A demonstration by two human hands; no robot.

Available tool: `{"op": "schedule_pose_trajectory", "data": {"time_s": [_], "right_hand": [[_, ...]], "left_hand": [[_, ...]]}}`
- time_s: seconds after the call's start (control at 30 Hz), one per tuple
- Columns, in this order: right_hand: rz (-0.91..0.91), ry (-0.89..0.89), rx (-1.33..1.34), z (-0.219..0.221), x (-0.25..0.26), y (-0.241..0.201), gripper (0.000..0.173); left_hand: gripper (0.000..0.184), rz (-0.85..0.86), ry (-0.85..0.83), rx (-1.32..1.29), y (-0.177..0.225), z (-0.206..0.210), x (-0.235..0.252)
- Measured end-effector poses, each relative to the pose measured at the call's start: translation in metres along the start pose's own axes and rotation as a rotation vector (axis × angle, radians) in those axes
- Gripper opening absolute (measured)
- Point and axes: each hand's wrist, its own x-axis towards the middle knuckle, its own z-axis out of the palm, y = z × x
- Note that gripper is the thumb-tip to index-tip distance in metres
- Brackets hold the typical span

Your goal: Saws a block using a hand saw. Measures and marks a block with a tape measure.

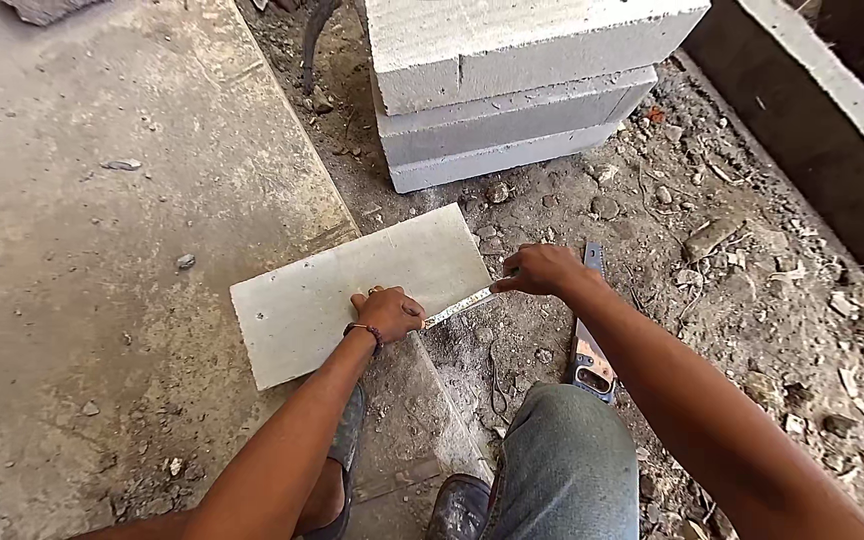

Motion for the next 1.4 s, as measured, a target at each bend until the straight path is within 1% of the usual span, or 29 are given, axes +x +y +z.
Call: {"op": "schedule_pose_trajectory", "data": {"time_s": [0.03,0.13,0.23,0.37,0.47,0.67,0.87,0.97,1.27,1.4], "right_hand": [[-0.009,-0.001,0.013,-0.002,0.000,0.001,0.059],[-0.018,0.007,0.070,-0.007,-0.003,0.006,0.057],[-0.009,0.021,0.089,-0.008,-0.007,0.013,0.057],[0.015,0.038,0.085,0.001,-0.012,0.012,0.059],[0.020,0.054,0.081,0.005,-0.012,0.009,0.058],[0.019,0.073,0.056,0.006,-0.005,0.007,0.057],[0.019,0.087,0.046,0.003,-0.004,0.004,0.056],[0.022,0.092,0.040,0.001,-0.004,0.002,0.055],[0.039,0.121,0.024,0.001,-0.005,0.000,0.054],[0.034,0.095,0.038,0.002,-0.009,0.001,0.053]], "left_hand": [[0.010,0.012,-0.012,-0.028,-0.002,-0.003,0.001],[0.011,0.065,-0.027,-0.220,-0.012,-0.012,0.003],[0.013,0.050,-0.017,-0.312,-0.012,-0.014,0.003],[0.008,0.034,0.036,-0.273,-0.009,-0.007,0.003],[0.006,0.029,0.042,-0.258,-0.007,-0.007,0.002],[0.010,0.030,0.062,-0.201,-0.006,-0.003,0.003],[0.010,0.028,0.039,-0.077,-0.004,-0.001,0.003],[0.012,0.049,0.022,-0.093,-0.005,-0.004,0.002],[0.012,0.032,0.054,-0.082,-0.003,-0.001,0.002],[0.011,0.032,0.070,-0.104,-0.004,0.000,0.002]]}}
